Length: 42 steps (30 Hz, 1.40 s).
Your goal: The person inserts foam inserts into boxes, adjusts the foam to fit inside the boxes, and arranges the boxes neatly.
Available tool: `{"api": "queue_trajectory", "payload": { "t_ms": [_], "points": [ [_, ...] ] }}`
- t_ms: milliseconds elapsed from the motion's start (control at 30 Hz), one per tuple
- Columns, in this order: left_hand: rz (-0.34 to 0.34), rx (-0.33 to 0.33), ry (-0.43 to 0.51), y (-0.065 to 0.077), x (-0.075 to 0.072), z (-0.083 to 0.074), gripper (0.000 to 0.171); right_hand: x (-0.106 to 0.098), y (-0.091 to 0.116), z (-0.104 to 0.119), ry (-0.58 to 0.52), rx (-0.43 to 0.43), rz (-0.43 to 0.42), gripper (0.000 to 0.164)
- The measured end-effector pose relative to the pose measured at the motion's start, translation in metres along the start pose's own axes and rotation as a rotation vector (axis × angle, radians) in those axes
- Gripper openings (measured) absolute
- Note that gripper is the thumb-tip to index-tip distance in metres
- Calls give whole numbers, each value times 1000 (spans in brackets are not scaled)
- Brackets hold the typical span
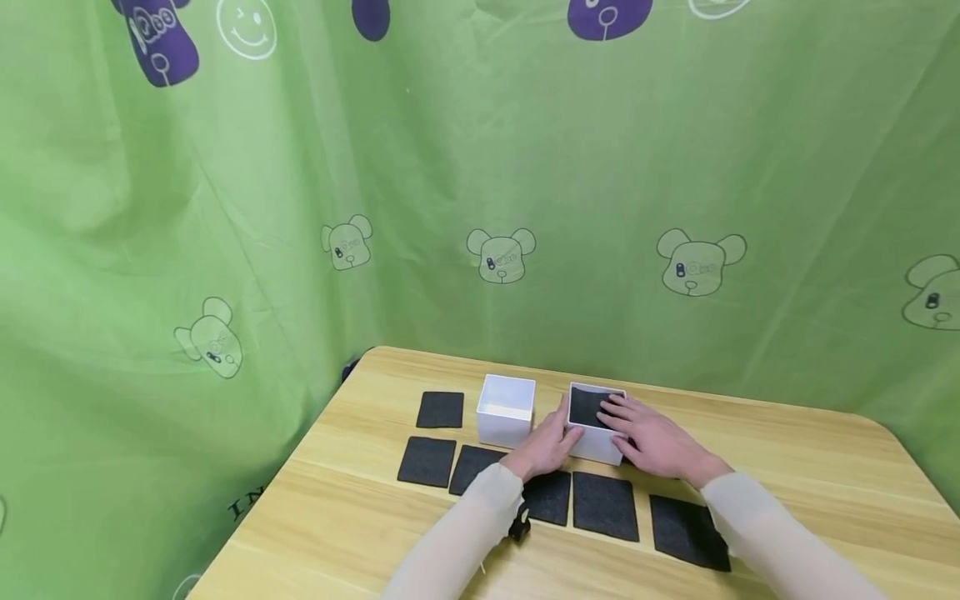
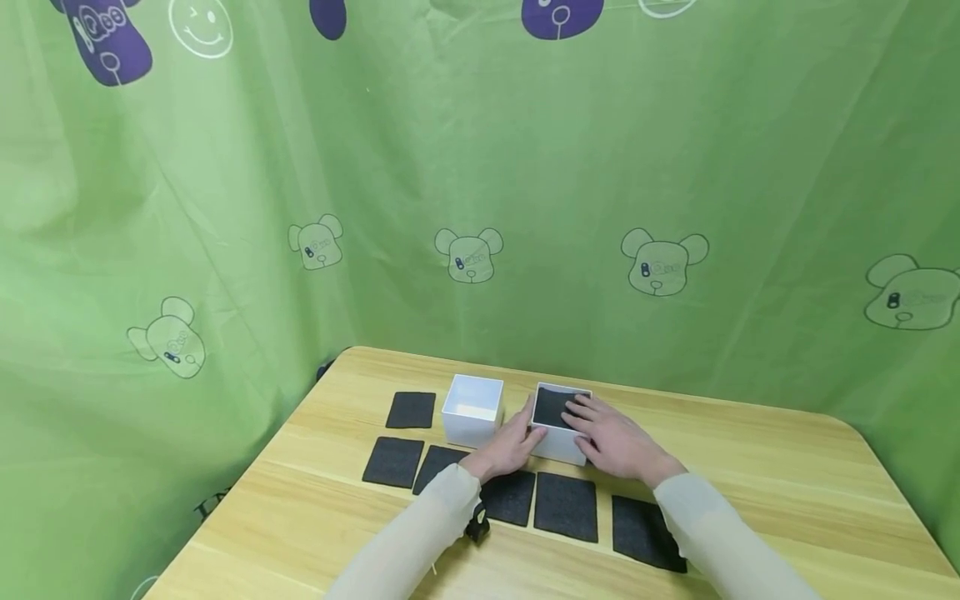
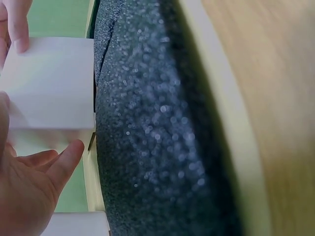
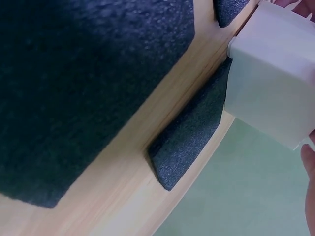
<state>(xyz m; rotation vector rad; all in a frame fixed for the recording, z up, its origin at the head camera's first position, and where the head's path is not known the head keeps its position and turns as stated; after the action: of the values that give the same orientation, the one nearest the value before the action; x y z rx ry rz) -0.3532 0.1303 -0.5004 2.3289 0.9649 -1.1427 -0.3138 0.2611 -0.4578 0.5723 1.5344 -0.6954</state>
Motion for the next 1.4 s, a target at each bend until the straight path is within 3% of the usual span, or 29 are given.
{"api": "queue_trajectory", "payload": {
  "t_ms": [1000, 1400],
  "points": [
    [-17, 8, -25, -1, -1, 2, 65, -9, 5, 1, -14, -69, -208, 22],
    [-18, 2, -15, 1, -2, 1, 65, -11, 9, -8, -99, -7, -279, 17]
  ]
}}
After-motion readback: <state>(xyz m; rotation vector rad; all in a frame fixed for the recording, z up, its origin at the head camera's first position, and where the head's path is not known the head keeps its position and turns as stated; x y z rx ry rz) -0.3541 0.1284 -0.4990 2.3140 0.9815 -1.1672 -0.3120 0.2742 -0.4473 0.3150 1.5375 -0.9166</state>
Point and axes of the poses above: each hand's wrist, its own y-axis away from the middle knuckle, its own x-axis out of the palm, z = x × y, the point moved 7 cm from there along -y, towards the middle knuckle, and after that the axes turned 15 degrees about z, right-handed, at the moved point
